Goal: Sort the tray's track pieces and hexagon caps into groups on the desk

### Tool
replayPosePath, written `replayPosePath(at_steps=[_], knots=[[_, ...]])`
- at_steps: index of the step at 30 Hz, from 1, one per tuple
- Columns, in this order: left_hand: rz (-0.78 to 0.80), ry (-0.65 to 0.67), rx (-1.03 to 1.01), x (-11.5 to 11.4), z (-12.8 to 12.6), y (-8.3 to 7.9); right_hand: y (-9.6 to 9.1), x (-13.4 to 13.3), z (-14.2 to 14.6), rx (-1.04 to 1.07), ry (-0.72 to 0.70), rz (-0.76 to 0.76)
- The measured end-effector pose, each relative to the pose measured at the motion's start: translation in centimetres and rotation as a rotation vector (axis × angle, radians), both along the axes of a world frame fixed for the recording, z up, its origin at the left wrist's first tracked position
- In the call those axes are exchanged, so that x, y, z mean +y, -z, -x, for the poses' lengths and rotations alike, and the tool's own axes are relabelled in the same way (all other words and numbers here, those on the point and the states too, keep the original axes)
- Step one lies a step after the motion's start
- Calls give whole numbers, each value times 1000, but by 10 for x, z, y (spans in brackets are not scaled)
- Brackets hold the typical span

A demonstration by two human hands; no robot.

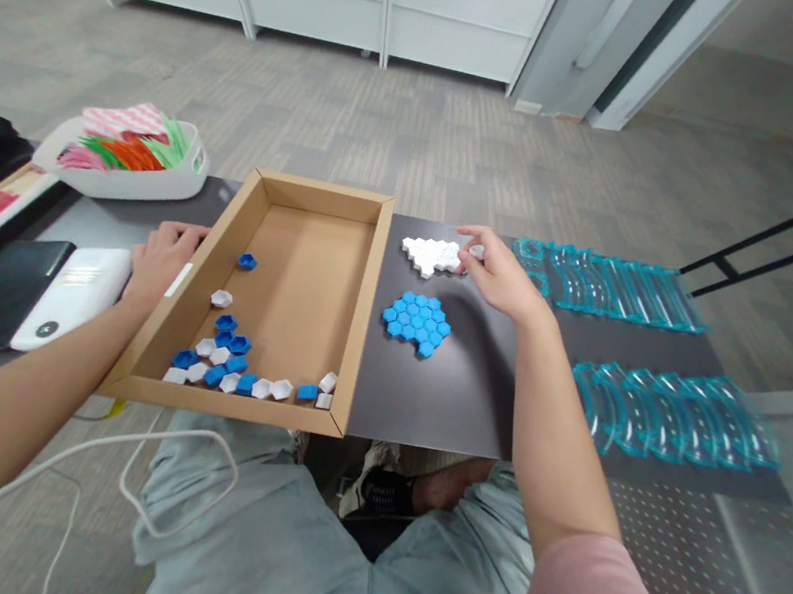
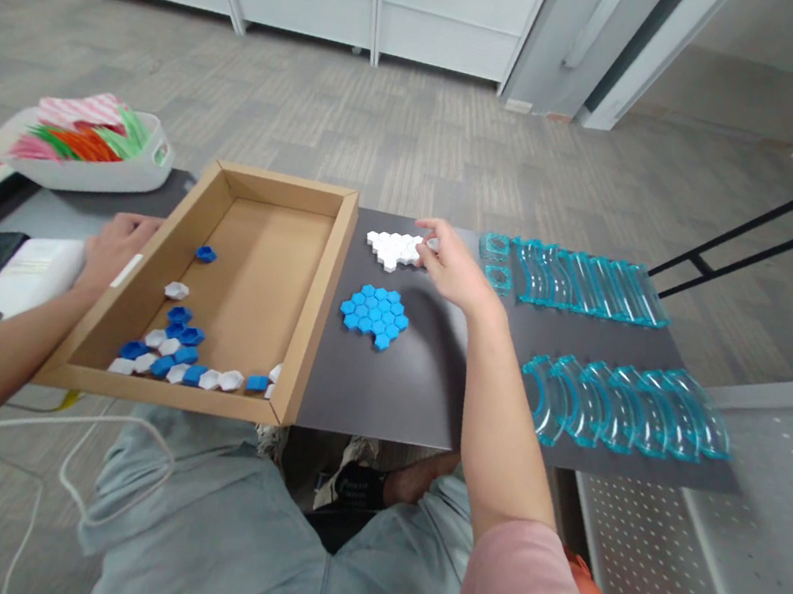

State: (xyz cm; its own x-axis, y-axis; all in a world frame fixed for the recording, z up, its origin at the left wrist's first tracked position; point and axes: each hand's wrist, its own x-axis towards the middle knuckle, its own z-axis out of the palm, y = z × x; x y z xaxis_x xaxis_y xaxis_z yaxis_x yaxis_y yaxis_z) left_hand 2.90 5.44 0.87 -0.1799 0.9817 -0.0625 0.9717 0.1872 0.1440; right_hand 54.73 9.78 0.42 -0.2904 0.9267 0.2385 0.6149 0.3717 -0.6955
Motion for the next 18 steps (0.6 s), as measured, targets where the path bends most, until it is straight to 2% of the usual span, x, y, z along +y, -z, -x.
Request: replayPosePath(at_steps=[6, 12, 15, 18], knots=[[-16, 13, 5, 3, 10, 10, -4, -19, -16, 12, -40, 143], [28, -19, 5, 19, 33, 21, -7, -19, -29, -143, -37, 150], [74, -24, -1, 26, 43, 24, -7, -16, -31, -186, -61, 110], [55, -3, 14, 28, 50, 27, -5, -16, -31, -197, -81, 83]])
